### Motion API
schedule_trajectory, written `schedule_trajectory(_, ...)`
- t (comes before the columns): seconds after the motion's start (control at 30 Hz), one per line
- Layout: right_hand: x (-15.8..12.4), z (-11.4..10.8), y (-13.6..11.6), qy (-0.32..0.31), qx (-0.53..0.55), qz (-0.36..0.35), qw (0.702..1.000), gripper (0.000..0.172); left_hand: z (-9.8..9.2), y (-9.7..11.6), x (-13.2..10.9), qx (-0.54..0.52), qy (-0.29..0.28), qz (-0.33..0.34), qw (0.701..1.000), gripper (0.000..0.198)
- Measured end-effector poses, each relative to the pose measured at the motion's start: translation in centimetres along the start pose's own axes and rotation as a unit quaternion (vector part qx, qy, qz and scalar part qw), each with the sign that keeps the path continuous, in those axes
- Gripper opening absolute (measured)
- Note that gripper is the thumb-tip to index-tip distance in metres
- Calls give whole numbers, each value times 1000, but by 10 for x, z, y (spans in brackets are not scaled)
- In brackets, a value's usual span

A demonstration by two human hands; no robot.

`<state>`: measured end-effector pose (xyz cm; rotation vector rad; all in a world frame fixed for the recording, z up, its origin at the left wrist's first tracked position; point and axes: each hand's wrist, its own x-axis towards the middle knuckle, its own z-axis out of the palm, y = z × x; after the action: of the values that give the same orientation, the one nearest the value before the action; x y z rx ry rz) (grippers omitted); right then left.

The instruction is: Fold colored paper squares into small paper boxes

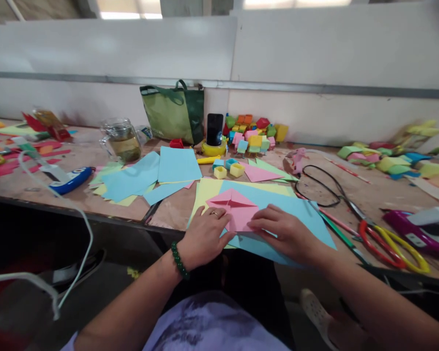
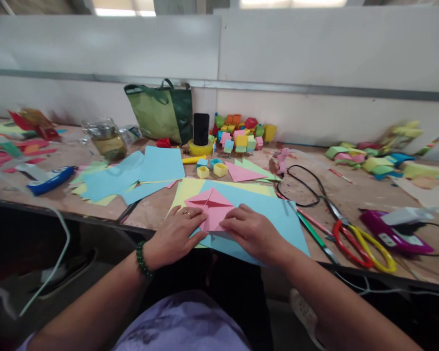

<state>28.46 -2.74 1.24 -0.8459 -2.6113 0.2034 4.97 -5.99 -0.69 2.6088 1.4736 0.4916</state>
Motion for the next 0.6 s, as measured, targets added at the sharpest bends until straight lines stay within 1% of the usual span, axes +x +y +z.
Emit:
schedule_trajectory(0.03, 3, -1, 3, 9, -30, 0, 1000, 32, -1, 0, 0, -1, -1, 3, 1000, 35)
schedule_trajectory(0.1, 10, -2, 11, 24, -64, 11, 998, 52, -3, -2, 0, -5, -7, 15, 1000, 32)
schedule_trajectory(0.17, 17, -1, 20, 2, -47, 18, 999, 70, -3, -4, -1, -10, -3, 26, 1000, 30)
schedule_trajectory(0.2, 21, 1, 23, -23, -33, 18, 999, 73, -2, -5, -1, -10, 4, 29, 1000, 30)
schedule_trajectory(0.23, 23, 3, 25, -52, -21, 13, 998, 72, -2, -5, -2, -10, 15, 28, 999, 29)
schedule_trajectory(0.3, 26, 9, 25, -97, -14, -4, 995, 64, 0, -6, -4, -13, 32, 25, 999, 28)
schedule_trajectory(0.37, 24, 12, 23, -105, -11, -20, 994, 54, 1, -7, -6, -26, 33, 24, 999, 28)
schedule_trajectory(0.43, 22, 10, 21, -99, 4, -22, 995, 50, 2, -7, -10, -46, 29, 24, 998, 29)
schedule_trajectory(0.5, 19, 4, 19, -110, 31, -18, 993, 55, 3, -8, -14, -63, 33, 25, 997, 29)
schedule_trajectory(0.6, 17, -8, 15, -149, 64, -9, 987, 70, 5, -12, -20, -73, 38, 20, 996, 28)
